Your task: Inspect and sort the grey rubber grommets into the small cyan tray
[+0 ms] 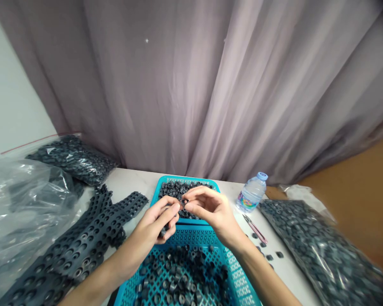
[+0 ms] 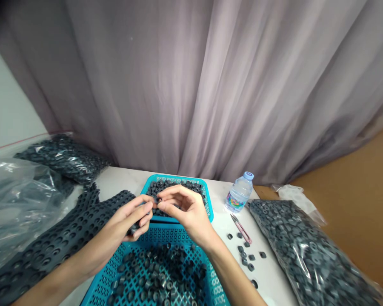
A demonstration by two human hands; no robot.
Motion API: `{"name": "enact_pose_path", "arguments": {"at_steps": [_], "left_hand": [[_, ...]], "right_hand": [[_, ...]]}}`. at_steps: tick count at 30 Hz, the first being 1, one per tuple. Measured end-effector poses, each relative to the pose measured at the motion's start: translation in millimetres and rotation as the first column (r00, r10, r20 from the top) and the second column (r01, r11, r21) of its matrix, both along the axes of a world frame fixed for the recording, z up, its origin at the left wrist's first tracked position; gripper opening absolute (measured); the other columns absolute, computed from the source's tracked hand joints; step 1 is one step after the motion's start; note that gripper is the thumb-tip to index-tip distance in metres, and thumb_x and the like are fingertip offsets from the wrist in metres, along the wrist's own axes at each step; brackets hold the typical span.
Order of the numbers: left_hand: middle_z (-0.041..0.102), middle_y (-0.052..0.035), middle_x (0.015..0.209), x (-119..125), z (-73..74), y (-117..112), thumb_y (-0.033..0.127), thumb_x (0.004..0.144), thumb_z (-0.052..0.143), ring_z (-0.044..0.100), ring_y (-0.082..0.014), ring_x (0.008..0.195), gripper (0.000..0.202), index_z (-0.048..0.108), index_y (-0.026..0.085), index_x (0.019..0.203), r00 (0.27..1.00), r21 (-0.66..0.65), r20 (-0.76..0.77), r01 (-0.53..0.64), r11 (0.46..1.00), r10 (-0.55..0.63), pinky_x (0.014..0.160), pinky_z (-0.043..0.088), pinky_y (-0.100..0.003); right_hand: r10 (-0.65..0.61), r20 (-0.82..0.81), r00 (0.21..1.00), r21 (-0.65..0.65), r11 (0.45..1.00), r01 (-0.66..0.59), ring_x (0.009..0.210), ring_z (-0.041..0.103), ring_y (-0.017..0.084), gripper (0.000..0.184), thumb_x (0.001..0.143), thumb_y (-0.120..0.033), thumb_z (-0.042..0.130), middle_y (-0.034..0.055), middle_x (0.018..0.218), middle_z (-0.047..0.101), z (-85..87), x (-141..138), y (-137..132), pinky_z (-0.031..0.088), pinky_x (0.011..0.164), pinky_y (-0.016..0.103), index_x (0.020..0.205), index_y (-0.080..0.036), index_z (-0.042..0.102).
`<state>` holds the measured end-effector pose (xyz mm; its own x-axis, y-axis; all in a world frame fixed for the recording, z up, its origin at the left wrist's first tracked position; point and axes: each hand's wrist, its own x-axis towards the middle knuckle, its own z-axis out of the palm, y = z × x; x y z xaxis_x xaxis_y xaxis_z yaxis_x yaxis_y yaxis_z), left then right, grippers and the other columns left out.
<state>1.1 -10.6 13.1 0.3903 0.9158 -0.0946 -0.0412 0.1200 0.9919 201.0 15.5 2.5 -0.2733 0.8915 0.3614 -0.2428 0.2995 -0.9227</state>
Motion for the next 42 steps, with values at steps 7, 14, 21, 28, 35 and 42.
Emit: {"name": "enact_pose_path", "arguments": {"at_steps": [7,14,21,28,35,42], "left_hand": [[0.042,0.0069,0.074,0,3.5,-2,0.058,0.103,0.056,0.033,-0.0081,0.058,0.036,0.057,0.022,0.103,1.000,0.030,0.011,0.018,0.999,-0.018,0.055,0.019,-0.026],[0.042,0.0071,0.075,1,1.7,-3,0.059,0.103,0.055,0.033,-0.0082,0.060,0.035,0.056,0.024,0.106,0.999,0.023,0.029,0.033,0.999,-0.034,0.058,0.021,-0.025],[0.042,0.0069,0.077,0,4.7,-4,0.058,0.104,0.054,0.033,-0.0081,0.061,0.034,0.054,0.024,0.105,0.997,-0.014,0.068,0.040,0.999,-0.039,0.057,0.021,-0.024],[0.041,0.0068,0.076,0,6.2,-5,0.058,0.103,0.056,0.032,-0.0085,0.061,0.034,0.054,0.025,0.105,0.997,-0.013,0.077,0.032,0.999,-0.031,0.058,0.020,-0.024],[0.040,0.0068,0.076,-1,6.2,-6,0.058,0.103,0.056,0.032,-0.0097,0.062,0.033,0.053,0.026,0.104,0.997,-0.003,0.076,0.028,1.000,-0.027,0.059,0.021,-0.025],[0.044,0.0069,0.075,-1,7.2,-9,0.059,0.102,0.058,0.036,-0.0095,0.061,0.033,0.051,0.026,0.102,0.997,-0.015,0.075,0.023,1.000,-0.022,0.060,0.024,-0.025]], "right_hand": [[0.000,-0.012,1.000,-0.003,1.000,0.000,0.088,0.075,0.018,0.033,0.083,-0.026,0.090,0.0064,0.107,0.081,-2.6,-2,-2,0.063,0.081,0.031,0.112,-0.022,0.076],[0.011,0.015,1.000,0.055,0.998,-0.012,0.089,0.075,0.017,0.030,0.085,-0.024,0.089,0.0042,0.104,0.081,-2.4,-3,-3,0.062,0.088,0.033,0.113,-0.024,0.078],[-0.039,0.080,0.996,0.130,0.991,0.028,0.092,0.074,0.018,0.029,0.089,-0.025,0.086,0.0039,0.105,0.079,-0.8,-3,-7,0.061,0.091,0.034,0.117,-0.025,0.077],[-0.109,0.165,0.980,0.202,0.976,0.075,0.094,0.073,0.020,0.028,0.091,-0.029,0.084,0.0049,0.107,0.077,3.0,-3,-12,0.061,0.090,0.036,0.118,-0.024,0.076],[-0.161,0.188,0.969,0.268,0.957,0.107,0.095,0.072,0.019,0.023,0.090,-0.026,0.085,0.0038,0.108,0.073,9.3,-3,-15,0.061,0.086,0.033,0.112,-0.026,0.077],[-0.174,0.202,0.964,0.290,0.951,0.111,0.091,0.070,0.019,0.015,0.091,-0.028,0.084,0.0037,0.102,0.073,13.1,-3,-17,0.059,0.081,0.032,0.105,-0.025,0.079]]}}
